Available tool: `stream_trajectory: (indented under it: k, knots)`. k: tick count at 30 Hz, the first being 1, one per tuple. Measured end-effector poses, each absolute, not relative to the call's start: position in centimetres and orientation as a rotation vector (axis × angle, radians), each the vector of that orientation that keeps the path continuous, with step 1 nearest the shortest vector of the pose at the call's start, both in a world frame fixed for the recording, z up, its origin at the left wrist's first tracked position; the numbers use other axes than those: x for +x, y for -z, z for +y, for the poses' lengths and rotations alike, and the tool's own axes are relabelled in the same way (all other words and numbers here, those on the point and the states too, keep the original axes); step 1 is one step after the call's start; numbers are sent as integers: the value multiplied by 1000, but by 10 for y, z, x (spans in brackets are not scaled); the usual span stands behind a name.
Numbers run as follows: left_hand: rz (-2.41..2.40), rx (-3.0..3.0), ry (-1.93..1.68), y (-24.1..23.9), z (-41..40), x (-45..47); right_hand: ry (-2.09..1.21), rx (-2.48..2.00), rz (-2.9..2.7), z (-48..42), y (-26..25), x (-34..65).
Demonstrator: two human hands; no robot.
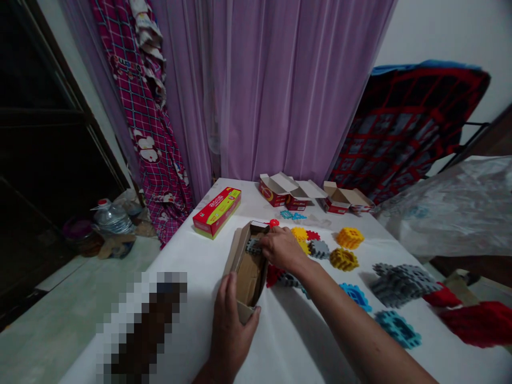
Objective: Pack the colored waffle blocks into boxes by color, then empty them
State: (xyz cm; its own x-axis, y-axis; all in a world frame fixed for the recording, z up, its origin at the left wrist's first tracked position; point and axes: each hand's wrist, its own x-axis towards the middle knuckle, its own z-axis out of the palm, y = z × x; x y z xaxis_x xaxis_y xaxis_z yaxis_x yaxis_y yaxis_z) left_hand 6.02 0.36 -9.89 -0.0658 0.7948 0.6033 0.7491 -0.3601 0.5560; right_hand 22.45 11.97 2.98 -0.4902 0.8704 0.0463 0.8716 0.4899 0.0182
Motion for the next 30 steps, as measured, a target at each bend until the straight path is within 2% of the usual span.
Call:
stream_trajectory:
  k: [3, 10, 18, 30]
  knots:
    - [1745, 2100, -1421, 97, 3, 61, 42, -1495, -2840, 123, -33, 216]
    - [1729, 2068, -1379, 96, 3, 60, 35, -1702, -2973, 135, -35, 205]
    - [1716, 2049, -1365, 92, 1, 61, 31, -1707, -3074, 148, -25, 209]
    - [1712, 2046, -1349, 96, 2, 60, -31, -1553, -2861, 139, -28, 220]
